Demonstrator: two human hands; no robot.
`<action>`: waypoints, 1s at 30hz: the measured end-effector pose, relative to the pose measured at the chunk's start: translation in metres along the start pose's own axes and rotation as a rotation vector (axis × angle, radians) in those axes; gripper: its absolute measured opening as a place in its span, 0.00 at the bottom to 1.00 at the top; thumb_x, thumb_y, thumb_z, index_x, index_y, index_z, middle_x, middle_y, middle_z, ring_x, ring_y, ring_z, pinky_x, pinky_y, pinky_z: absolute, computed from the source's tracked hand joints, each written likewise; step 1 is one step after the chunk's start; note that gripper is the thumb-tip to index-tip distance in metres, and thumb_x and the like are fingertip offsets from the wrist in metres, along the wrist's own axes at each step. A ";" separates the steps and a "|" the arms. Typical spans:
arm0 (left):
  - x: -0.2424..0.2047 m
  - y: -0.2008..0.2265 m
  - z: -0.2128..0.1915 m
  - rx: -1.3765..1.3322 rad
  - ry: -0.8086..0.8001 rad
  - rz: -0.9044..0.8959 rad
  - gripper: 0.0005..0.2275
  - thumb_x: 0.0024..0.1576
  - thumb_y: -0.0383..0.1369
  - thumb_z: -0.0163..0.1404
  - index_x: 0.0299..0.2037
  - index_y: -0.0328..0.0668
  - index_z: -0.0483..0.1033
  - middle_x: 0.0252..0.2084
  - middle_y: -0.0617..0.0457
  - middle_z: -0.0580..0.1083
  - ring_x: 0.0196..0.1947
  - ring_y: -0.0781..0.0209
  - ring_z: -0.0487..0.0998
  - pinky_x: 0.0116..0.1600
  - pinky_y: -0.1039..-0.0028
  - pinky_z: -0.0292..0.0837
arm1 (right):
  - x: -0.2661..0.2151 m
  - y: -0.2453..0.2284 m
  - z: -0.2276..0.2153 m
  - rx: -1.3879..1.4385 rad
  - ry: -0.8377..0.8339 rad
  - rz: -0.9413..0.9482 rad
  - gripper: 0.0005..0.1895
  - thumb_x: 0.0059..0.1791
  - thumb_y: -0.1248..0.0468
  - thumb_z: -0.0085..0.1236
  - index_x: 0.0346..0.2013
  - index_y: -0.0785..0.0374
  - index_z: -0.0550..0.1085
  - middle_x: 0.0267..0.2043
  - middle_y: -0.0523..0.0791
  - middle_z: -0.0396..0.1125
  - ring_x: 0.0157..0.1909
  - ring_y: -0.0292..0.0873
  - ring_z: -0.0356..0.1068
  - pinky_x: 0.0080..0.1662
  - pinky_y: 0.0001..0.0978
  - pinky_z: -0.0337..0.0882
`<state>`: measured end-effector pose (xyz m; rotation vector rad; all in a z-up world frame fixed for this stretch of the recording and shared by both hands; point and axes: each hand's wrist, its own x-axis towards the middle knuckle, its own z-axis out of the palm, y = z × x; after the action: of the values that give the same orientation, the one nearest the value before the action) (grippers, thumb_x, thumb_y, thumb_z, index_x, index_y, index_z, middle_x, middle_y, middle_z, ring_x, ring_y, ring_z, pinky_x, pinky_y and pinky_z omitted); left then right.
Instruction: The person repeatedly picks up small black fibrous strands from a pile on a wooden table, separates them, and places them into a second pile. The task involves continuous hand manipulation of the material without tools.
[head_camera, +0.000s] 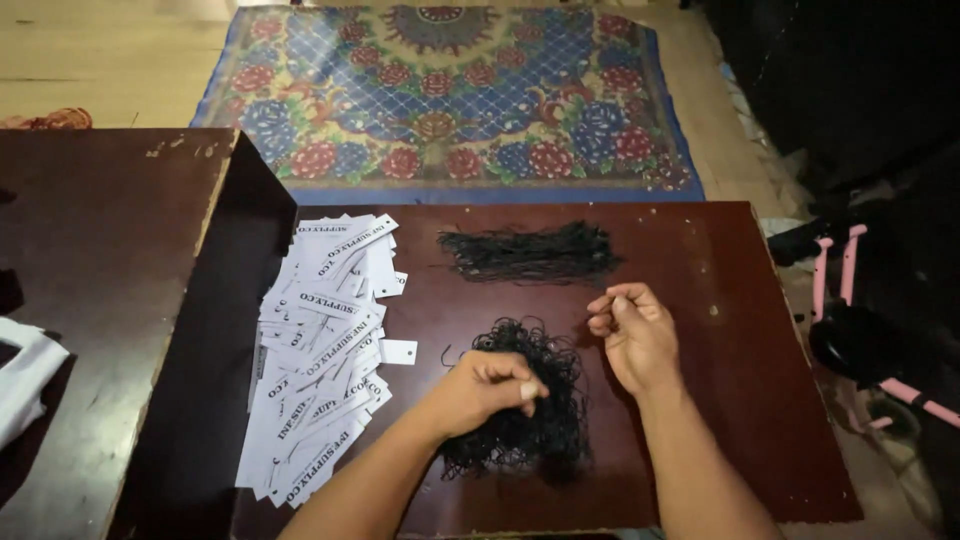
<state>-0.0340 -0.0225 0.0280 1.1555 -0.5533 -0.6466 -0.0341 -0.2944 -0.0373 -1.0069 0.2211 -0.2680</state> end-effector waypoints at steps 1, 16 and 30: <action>0.004 -0.004 -0.006 0.000 0.001 -0.001 0.04 0.58 0.25 0.59 0.34 0.31 0.82 0.26 0.46 0.78 0.31 0.63 0.79 0.42 0.73 0.73 | 0.000 0.001 0.000 0.001 0.000 0.001 0.07 0.56 0.72 0.46 0.46 0.63 0.72 0.36 0.54 0.75 0.32 0.43 0.78 0.36 0.28 0.77; -0.005 0.038 0.017 0.989 0.654 0.648 0.18 0.58 0.51 0.50 0.35 0.43 0.69 0.38 0.49 0.71 0.40 0.48 0.71 0.47 0.58 0.60 | -0.083 -0.036 0.104 -0.879 -0.427 -0.977 0.05 0.48 0.71 0.60 0.39 0.63 0.76 0.36 0.49 0.71 0.35 0.42 0.71 0.43 0.27 0.71; 0.008 0.016 -0.057 0.248 0.371 -0.047 0.14 0.66 0.43 0.47 0.42 0.43 0.81 0.32 0.54 0.78 0.20 0.70 0.68 0.34 0.78 0.64 | -0.015 -0.021 0.021 -0.989 0.147 -0.283 0.06 0.56 0.70 0.57 0.47 0.62 0.79 0.39 0.45 0.73 0.39 0.39 0.70 0.45 0.30 0.68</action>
<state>0.0145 0.0127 0.0259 1.4852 -0.2944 -0.3946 -0.0444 -0.2839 -0.0075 -2.0080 0.3572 -0.5123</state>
